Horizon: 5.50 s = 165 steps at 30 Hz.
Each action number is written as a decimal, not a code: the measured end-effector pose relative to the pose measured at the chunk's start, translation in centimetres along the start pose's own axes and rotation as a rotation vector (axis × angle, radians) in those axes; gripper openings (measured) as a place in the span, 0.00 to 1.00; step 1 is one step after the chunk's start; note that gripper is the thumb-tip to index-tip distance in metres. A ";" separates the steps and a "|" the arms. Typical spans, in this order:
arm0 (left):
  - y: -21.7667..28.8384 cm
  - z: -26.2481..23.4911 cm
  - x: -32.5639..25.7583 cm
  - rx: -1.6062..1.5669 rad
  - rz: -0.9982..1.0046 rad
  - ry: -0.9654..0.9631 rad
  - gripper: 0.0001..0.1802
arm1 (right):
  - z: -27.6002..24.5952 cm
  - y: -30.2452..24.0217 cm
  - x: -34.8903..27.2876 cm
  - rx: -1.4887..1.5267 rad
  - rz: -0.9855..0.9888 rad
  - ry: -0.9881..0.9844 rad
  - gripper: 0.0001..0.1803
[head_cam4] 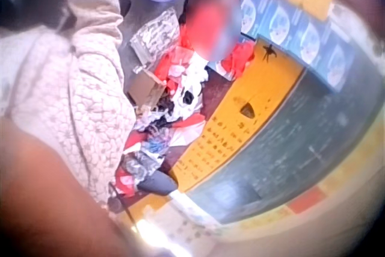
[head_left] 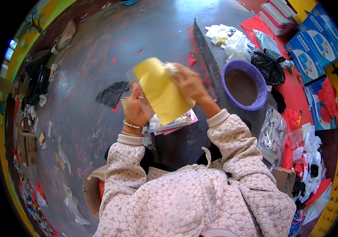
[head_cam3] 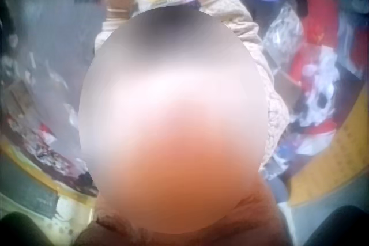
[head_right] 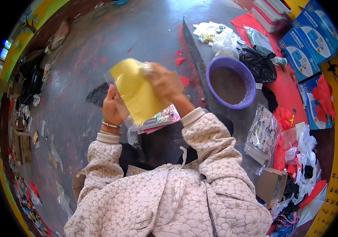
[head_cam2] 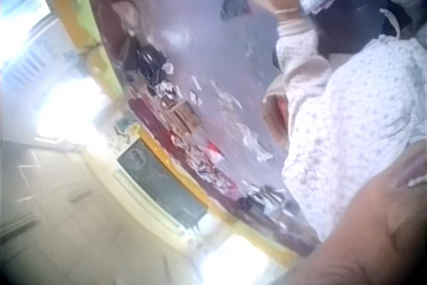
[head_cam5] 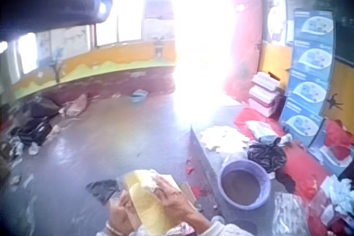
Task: The person sits on the floor and wipes the covers of several photo albums with a white cloth. They handle each album one at a time, wiping both the front and back covers before placing them aside.
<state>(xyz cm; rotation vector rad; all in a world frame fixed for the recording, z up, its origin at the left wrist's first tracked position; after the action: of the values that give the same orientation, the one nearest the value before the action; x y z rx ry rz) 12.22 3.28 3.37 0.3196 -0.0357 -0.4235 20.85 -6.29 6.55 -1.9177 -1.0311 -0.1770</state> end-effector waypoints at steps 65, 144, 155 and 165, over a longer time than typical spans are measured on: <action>4.0 1.4 -2.5 0.574 0.111 0.174 0.42 | -5.3 3.1 -0.1 0.661 0.356 0.485 0.14; 5.9 3.5 -3.8 0.190 0.325 0.059 0.26 | 0.2 -1.5 -1.6 0.967 0.302 -0.228 0.21; 2.4 -1.8 -3.1 -0.044 0.045 -0.106 0.47 | -1.1 3.2 -1.5 1.342 0.527 0.168 0.07; 2.4 -4.3 -3.2 0.189 0.055 0.333 0.20 | 0.2 3.1 -2.9 0.778 0.462 -0.124 0.18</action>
<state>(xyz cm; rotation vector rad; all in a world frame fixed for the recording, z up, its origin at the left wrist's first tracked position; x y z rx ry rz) 10.71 7.91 0.10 0.5708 0.2412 -0.3088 21.15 -8.46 2.99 -1.3926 -0.5726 0.5407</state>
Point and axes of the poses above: each hand's wrist, its own x-axis towards the middle knuckle, its own z-axis out of the palm, y = z × x, the point moved 10 cm from there along x, towards the middle knuckle, and after that the axes turned 15 degrees about -z, right-handed, at the moved point
